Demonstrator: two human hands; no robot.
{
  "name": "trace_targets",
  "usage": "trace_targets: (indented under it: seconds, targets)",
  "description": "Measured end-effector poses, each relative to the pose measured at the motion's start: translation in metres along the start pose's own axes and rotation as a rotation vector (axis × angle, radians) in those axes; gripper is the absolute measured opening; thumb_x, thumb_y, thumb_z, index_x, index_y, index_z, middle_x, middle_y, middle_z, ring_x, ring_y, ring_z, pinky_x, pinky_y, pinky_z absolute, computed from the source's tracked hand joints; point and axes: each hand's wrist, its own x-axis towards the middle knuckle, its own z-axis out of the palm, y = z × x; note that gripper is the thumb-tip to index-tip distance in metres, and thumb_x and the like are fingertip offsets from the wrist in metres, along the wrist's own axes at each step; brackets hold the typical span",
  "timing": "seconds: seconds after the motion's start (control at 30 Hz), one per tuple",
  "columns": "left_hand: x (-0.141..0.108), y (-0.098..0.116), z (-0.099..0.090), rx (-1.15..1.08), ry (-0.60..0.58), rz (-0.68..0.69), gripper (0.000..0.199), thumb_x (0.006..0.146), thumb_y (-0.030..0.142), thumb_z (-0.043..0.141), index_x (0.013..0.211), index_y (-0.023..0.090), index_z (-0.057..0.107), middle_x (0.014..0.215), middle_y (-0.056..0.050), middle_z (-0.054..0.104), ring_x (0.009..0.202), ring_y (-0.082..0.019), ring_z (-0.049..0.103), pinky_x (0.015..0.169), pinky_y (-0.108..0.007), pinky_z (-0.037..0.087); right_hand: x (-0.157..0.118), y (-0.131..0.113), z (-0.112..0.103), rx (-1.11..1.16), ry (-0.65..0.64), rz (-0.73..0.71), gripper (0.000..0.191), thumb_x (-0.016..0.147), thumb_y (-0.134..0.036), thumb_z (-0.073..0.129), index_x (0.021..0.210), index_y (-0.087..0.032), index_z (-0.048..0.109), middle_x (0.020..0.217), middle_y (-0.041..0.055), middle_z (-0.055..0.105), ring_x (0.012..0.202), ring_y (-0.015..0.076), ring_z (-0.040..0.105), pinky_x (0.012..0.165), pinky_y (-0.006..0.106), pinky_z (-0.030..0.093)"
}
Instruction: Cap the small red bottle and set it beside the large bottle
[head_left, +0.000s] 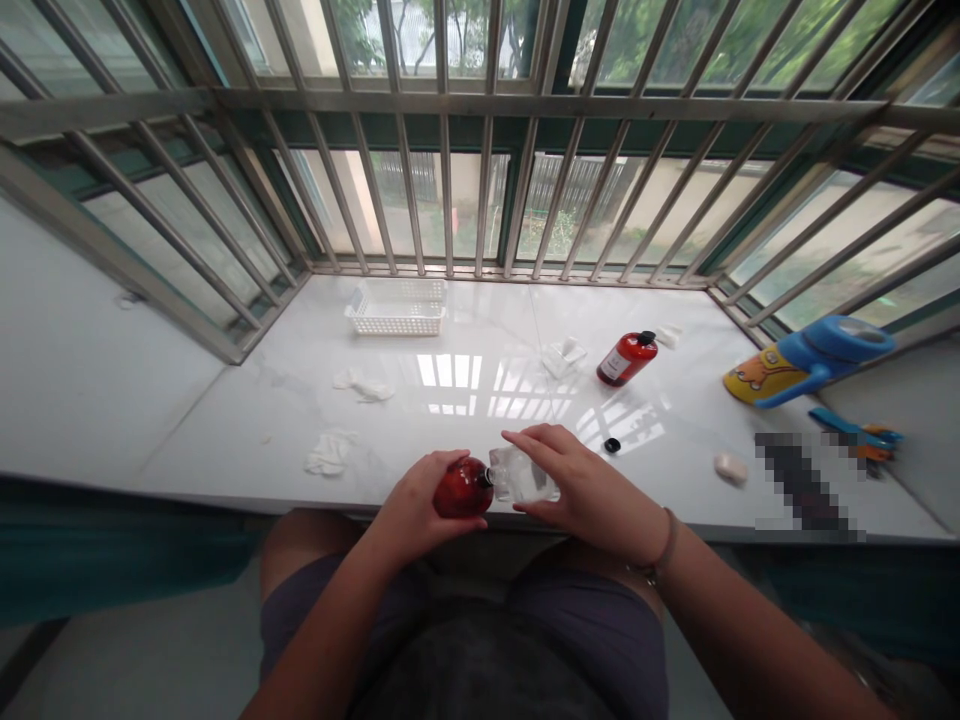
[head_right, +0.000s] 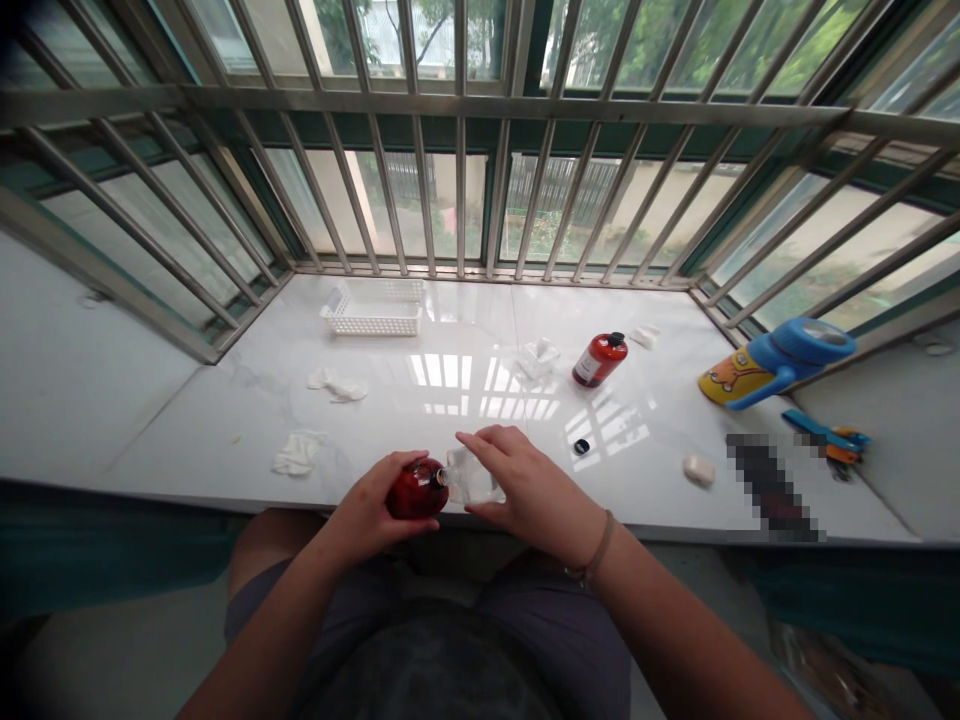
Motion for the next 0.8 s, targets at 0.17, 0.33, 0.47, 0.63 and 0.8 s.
trace_targets:
  seconds: [0.17,0.33,0.47,0.63,0.8]
  targets:
    - [-0.001,-0.003,0.004,-0.041,-0.004,-0.004,0.086,0.074,0.045,0.099,0.147,0.03,0.057,0.144,-0.009,0.068,0.132,-0.032,0.067,0.115,-0.05,0.056,0.002,-0.003,-0.006,-0.029,-0.026,0.001,0.101,0.079,-0.013,0.09,0.166,-0.034,0.043,0.145,0.0128,0.062,0.132,0.0344,0.063,0.112,0.054,0.059]
    - [0.0,-0.004,0.005,-0.079,-0.019,-0.016,0.086,0.076,0.044,0.099,0.148,0.03,0.055,0.146,-0.011,0.067,0.134,-0.032,0.065,0.116,-0.052,0.054,0.005,-0.008,-0.011,-0.05,-0.03,-0.017,0.1,0.08,-0.014,0.089,0.167,-0.034,0.042,0.144,0.0132,0.062,0.131,0.0346,0.064,0.111,0.054,0.06]
    - [0.001,-0.001,0.004,-0.105,-0.02,-0.027,0.086,0.076,0.043,0.099,0.148,0.03,0.055,0.147,-0.011,0.066,0.136,-0.033,0.065,0.117,-0.053,0.053,0.006,-0.009,-0.014,-0.062,-0.029,-0.029,0.102,0.08,-0.015,0.089,0.168,-0.036,0.041,0.144,0.0132,0.063,0.131,0.0357,0.064,0.11,0.056,0.061]
    - [0.0,-0.001,0.004,-0.106,-0.022,-0.018,0.085,0.077,0.044,0.098,0.148,0.03,0.054,0.147,-0.011,0.066,0.137,-0.033,0.064,0.118,-0.053,0.053,0.007,-0.009,-0.014,-0.072,-0.038,-0.028,0.102,0.08,-0.014,0.09,0.168,-0.035,0.041,0.144,0.0138,0.063,0.131,0.0363,0.064,0.11,0.056,0.061]
    - [-0.001,-0.003,0.005,-0.108,-0.018,-0.014,0.085,0.076,0.046,0.098,0.148,0.03,0.055,0.147,-0.011,0.066,0.137,-0.034,0.064,0.117,-0.053,0.054,0.007,-0.01,-0.014,-0.072,-0.04,-0.031,0.102,0.08,-0.013,0.088,0.168,-0.036,0.04,0.145,0.013,0.063,0.132,0.0359,0.065,0.111,0.056,0.061]
